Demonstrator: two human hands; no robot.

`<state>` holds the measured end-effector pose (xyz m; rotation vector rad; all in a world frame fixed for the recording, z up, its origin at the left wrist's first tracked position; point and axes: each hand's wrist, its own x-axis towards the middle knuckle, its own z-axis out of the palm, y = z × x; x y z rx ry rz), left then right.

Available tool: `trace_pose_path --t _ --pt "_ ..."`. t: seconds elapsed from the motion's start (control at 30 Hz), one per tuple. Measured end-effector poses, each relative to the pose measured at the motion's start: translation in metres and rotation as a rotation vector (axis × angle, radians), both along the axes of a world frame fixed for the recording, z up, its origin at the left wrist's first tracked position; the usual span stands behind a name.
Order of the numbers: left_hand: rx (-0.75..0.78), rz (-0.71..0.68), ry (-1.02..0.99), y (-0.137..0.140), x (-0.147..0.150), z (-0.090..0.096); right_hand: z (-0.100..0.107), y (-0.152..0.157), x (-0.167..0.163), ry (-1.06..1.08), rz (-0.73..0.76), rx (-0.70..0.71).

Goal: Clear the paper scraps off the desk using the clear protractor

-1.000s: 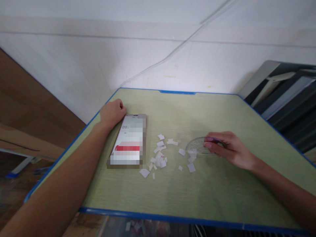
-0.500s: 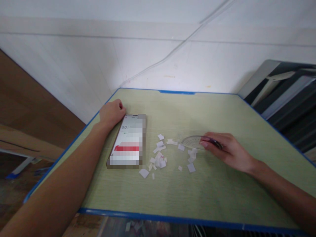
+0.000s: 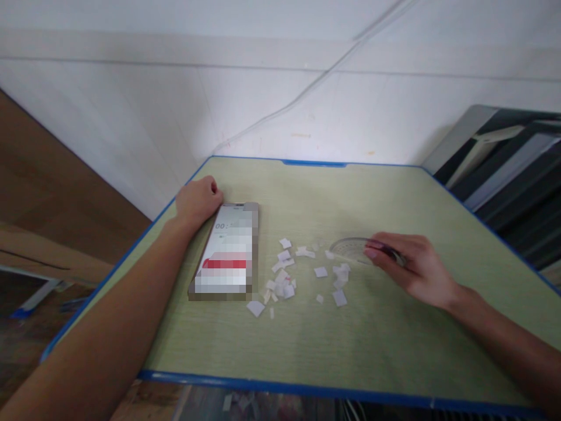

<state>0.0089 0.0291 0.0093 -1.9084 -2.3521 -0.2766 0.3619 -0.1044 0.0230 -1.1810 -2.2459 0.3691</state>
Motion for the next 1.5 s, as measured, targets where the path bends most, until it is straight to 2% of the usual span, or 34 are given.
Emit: trace_pose_path --t 0.13,0.3,0.47,0.6,0.7,1.0,1.17,1.5 --pt "0.004 -0.014 -0.005 0.0009 -0.0015 -0.0010 -0.0010 -0.0009 -0.0012 0.033 0.095 -0.042" --pt "0.002 -0.003 0.002 0.0003 -0.0006 -0.0006 -0.0021 0.0005 -0.0012 0.050 0.054 -0.058" --pt "-0.004 -0.001 0.000 -0.0003 0.0002 0.0004 -0.0021 -0.0003 -0.0030 0.041 0.123 -0.078" --pt "-0.004 -0.007 0.005 -0.0003 0.0000 0.0003 -0.0017 -0.0005 -0.0029 0.044 0.047 -0.011" --pt "-0.003 -0.003 0.013 -0.0003 -0.0002 -0.0004 -0.0012 -0.0005 -0.0023 0.060 0.012 -0.039" --pt "0.001 0.003 -0.003 -0.0003 0.0001 0.0000 -0.0033 0.0001 -0.0045 0.054 0.070 -0.114" --pt "0.006 -0.002 -0.006 -0.0001 -0.0002 -0.0007 -0.0025 0.0000 -0.0035 0.088 0.054 -0.088" --pt "0.005 0.000 -0.022 -0.0005 0.0001 0.0004 0.0012 -0.0006 -0.0020 0.022 0.095 -0.078"
